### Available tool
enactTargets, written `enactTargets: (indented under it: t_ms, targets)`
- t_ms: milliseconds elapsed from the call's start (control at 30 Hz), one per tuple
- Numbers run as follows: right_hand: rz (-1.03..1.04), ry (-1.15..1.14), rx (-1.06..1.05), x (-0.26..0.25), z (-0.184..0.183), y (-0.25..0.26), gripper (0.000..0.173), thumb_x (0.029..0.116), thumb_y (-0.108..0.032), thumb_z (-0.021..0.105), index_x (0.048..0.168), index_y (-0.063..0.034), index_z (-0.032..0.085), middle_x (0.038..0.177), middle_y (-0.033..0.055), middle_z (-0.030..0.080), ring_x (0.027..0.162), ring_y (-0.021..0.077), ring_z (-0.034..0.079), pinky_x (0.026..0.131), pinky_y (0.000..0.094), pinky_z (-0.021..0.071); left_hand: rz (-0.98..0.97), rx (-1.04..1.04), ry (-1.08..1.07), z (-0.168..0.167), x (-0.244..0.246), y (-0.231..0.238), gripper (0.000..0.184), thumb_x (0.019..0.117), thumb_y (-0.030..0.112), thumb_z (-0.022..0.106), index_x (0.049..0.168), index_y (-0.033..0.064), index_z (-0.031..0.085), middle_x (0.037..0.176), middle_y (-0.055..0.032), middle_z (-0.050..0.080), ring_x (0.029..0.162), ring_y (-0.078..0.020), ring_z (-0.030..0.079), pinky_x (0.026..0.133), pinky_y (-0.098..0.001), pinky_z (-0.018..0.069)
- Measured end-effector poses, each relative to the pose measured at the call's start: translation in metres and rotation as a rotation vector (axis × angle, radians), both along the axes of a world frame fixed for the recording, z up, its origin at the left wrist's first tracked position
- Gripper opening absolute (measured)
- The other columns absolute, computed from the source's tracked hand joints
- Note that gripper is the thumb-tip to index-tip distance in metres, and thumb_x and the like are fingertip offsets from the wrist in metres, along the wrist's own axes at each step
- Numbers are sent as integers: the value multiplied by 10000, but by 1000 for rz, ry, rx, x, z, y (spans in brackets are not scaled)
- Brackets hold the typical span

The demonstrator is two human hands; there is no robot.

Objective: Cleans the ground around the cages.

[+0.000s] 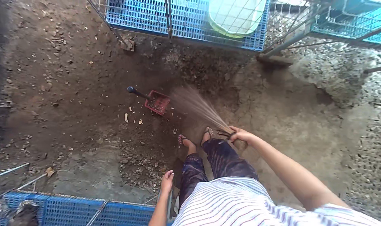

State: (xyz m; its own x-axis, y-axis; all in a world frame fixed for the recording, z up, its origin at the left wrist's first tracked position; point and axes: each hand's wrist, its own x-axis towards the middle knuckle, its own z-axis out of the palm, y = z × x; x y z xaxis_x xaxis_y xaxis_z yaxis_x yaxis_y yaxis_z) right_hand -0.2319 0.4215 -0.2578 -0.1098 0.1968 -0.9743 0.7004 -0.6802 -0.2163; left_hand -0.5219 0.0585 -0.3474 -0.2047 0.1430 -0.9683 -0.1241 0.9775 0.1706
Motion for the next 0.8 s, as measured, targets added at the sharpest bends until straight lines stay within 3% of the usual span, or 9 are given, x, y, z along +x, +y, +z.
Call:
enactTargets:
  t_ms: [100, 200, 300, 433, 500, 567, 667, 733, 800]
  targets:
    - [-130, -100, 141, 1, 11, 30, 878, 835, 54, 718, 1583, -110, 288, 1395, 243, 531, 1134, 331, 604, 922, 499, 525, 84, -2, 19, 3, -6, -1, 356, 1086, 146, 499, 1397, -19, 555, 1382, -268, 569, 1216, -378, 577, 979, -538, 475]
    - [-193, -174, 172, -36, -41, 75, 821, 900, -42, 709, 1582, -79, 254, 1397, 256, 524, 1179, 346, 583, 951, 511, 510, 102, -25, 37, 4, -6, -6, 355, 1087, 141, 496, 1393, -30, 556, 1384, -274, 570, 1226, -392, 579, 988, -555, 472]
    - [-46, -142, 83, -100, -105, 88, 724, 893, -100, 734, 1517, -16, 378, 1314, 245, 586, 1118, 322, 612, 936, 491, 521, 106, -54, 59, -5, 1, -11, 352, 1080, 148, 513, 1378, -29, 575, 1361, -272, 592, 1230, -395, 587, 1004, -565, 473]
    - [273, 36, -60, -147, -133, 62, 1045, 785, -101, 812, 1622, -70, 189, 1469, 286, 476, 1295, 404, 537, 1043, 577, 474, 158, -84, 84, 3, 18, 21, 350, 1079, 162, 520, 1372, -20, 585, 1343, -264, 606, 1199, -383, 603, 985, -554, 483]
    - [249, 115, -89, -124, -111, 63, 973, 787, -40, 775, 1606, -114, 255, 1402, 254, 545, 1202, 369, 601, 985, 550, 511, 151, -87, 49, 15, 25, 47, 357, 1079, 159, 518, 1383, -19, 573, 1350, -263, 602, 1209, -385, 597, 989, -555, 480]
    - [211, 124, -92, -84, -64, 85, 902, 793, 19, 744, 1582, -130, 333, 1365, 231, 583, 1147, 340, 630, 952, 529, 528, 129, -58, 15, 19, 30, 79, 358, 1078, 154, 519, 1386, -21, 571, 1359, -266, 598, 1232, -393, 591, 1004, -559, 478]
    - [118, 62, -71, -28, 8, 116, 935, 783, 76, 720, 1592, -121, 294, 1353, 228, 570, 1076, 311, 632, 889, 488, 542, 163, 0, 25, 16, 36, 118, 359, 1082, 160, 510, 1385, -22, 569, 1357, -274, 591, 1229, -398, 583, 996, -559, 474]
    - [41, -16, 15, -5, 23, 135, 975, 761, 102, 746, 1591, -107, 279, 1373, 252, 554, 1112, 342, 631, 909, 507, 544, 183, 21, 38, 14, 40, 146, 358, 1085, 165, 504, 1387, -17, 571, 1358, -273, 590, 1227, -399, 584, 994, -560, 477]
    - [-44, -96, 91, 4, 7, 159, 947, 792, 67, 763, 1585, -92, 271, 1383, 273, 542, 1169, 368, 612, 954, 529, 527, 177, 39, 26, 18, 47, 173, 354, 1083, 159, 508, 1384, -16, 573, 1370, -268, 585, 1240, -398, 581, 1004, -560, 475]
